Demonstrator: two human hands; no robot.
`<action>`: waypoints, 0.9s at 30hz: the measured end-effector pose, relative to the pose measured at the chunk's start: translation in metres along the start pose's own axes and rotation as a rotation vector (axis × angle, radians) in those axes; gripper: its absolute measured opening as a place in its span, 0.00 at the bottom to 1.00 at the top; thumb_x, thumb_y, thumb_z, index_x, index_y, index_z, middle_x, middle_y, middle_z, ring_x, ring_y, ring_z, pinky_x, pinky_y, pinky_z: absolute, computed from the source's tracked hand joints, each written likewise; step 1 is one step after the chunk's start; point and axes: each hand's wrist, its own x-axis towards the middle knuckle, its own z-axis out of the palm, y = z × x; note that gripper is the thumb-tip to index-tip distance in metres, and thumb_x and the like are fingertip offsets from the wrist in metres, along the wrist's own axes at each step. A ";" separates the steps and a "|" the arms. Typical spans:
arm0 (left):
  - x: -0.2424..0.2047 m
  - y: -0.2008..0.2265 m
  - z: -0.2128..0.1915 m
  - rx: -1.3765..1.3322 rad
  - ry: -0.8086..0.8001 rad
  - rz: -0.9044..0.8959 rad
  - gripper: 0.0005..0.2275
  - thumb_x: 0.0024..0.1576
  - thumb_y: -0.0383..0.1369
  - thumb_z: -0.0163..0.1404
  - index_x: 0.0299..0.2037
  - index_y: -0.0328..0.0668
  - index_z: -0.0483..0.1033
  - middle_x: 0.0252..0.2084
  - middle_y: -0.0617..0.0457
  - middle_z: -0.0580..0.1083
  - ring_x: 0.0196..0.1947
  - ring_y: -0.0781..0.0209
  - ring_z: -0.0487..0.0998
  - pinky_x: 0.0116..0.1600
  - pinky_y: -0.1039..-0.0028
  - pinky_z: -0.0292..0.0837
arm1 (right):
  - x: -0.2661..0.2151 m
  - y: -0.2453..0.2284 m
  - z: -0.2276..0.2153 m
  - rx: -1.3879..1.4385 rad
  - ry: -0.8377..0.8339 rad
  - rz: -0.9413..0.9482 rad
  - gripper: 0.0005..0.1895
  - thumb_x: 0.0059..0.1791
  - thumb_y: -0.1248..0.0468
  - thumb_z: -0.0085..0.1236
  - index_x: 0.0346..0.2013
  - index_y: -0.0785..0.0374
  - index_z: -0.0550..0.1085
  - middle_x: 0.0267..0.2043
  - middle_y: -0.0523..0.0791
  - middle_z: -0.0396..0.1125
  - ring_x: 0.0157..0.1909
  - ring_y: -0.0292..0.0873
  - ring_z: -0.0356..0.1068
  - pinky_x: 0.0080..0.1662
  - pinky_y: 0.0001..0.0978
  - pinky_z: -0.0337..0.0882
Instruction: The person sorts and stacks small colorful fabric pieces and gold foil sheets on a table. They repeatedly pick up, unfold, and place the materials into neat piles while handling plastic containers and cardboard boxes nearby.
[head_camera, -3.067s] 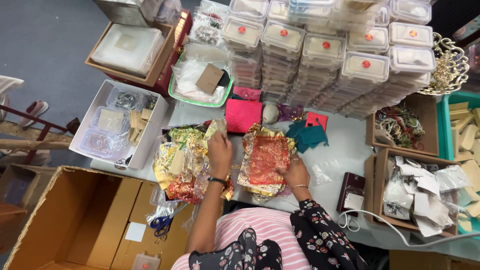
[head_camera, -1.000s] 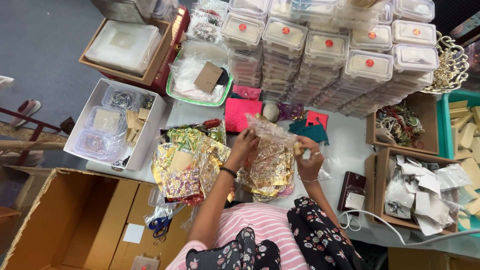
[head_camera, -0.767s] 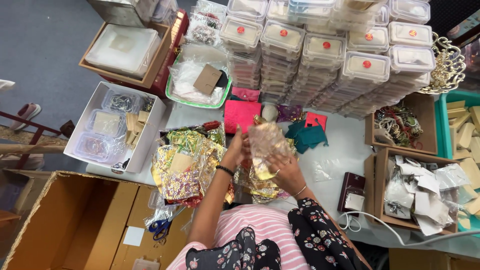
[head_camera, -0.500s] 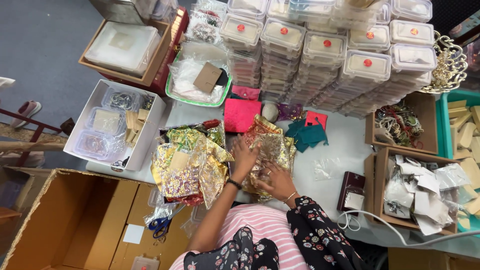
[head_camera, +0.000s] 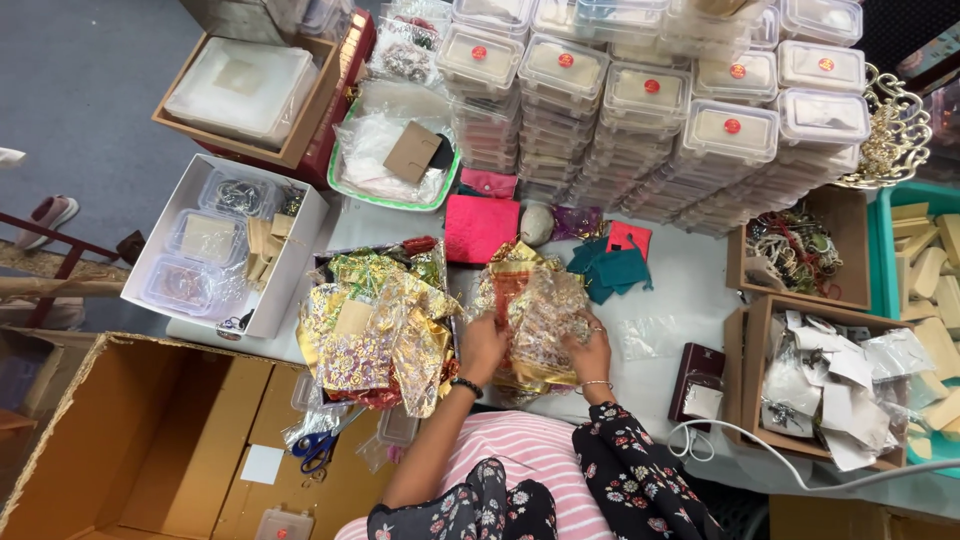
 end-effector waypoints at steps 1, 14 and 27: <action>0.000 -0.004 0.005 0.129 0.036 0.075 0.16 0.56 0.33 0.52 0.53 0.34 0.74 0.53 0.35 0.75 0.57 0.38 0.74 0.65 0.52 0.68 | 0.002 0.005 0.002 -0.012 0.003 -0.016 0.32 0.43 0.58 0.67 0.61 0.59 0.70 0.63 0.53 0.67 0.63 0.56 0.69 0.63 0.43 0.67; 0.008 0.007 0.023 -0.289 -0.181 -0.325 0.48 0.60 0.65 0.36 0.75 0.27 0.38 0.75 0.25 0.43 0.75 0.30 0.44 0.75 0.45 0.47 | 0.029 -0.007 0.008 0.033 -0.207 0.387 0.57 0.31 0.37 0.65 0.66 0.68 0.64 0.64 0.58 0.67 0.66 0.59 0.69 0.64 0.43 0.66; 0.047 -0.056 0.076 -0.400 -0.054 -0.256 0.47 0.48 0.46 0.66 0.68 0.22 0.50 0.64 0.27 0.66 0.61 0.39 0.72 0.62 0.59 0.70 | 0.023 -0.031 0.011 0.276 -0.338 0.386 0.52 0.26 0.40 0.70 0.57 0.68 0.68 0.59 0.58 0.70 0.61 0.61 0.69 0.60 0.47 0.69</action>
